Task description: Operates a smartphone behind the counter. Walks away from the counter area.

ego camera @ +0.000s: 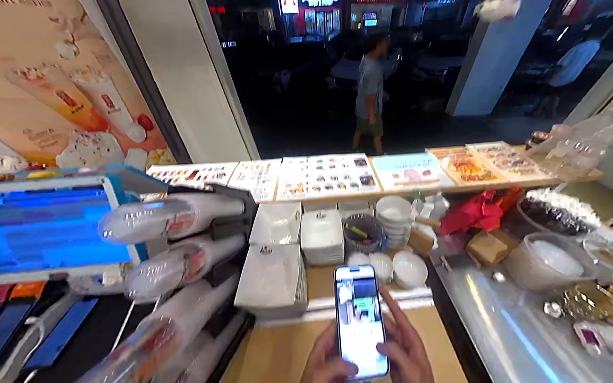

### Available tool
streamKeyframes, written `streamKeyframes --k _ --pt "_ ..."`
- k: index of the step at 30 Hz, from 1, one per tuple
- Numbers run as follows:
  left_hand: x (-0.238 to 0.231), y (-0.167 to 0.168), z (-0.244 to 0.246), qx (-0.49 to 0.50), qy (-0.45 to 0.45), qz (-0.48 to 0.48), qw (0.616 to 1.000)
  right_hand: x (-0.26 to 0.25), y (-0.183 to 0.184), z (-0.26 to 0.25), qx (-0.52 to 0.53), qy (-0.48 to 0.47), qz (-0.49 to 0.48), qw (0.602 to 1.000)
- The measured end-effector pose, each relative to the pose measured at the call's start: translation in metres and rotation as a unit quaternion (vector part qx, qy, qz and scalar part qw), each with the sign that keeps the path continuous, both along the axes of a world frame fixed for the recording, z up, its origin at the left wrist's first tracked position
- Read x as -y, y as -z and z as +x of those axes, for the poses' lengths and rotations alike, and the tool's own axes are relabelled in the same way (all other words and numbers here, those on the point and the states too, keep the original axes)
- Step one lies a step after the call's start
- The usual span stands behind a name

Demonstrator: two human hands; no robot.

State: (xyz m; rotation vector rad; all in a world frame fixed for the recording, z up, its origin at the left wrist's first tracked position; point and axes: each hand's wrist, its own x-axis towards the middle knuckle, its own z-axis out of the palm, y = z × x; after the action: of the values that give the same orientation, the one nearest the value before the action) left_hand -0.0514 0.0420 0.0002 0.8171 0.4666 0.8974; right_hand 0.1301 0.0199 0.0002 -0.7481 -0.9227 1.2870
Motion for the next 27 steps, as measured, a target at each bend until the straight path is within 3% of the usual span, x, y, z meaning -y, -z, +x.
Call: streamKeyframes --k 4,13,20,27 --pt "-0.002 0.003 -0.003 0.042 0.043 0.015 0.998 0.0 0.002 -0.001 -0.015 -0.01 0.015 1.0" --pt "0.0 0.001 0.0 0.06 0.049 0.005 0.997 0.004 -0.007 -0.007 0.028 0.034 0.012 0.999" --pt "-0.003 -0.002 -0.001 0.067 0.067 0.019 0.995 0.002 -0.002 0.004 -0.037 -0.022 0.043 0.998" --pt "-0.004 -0.009 0.003 0.029 0.037 -0.038 0.998 0.001 0.0 0.005 -0.041 -0.044 0.057 0.996"
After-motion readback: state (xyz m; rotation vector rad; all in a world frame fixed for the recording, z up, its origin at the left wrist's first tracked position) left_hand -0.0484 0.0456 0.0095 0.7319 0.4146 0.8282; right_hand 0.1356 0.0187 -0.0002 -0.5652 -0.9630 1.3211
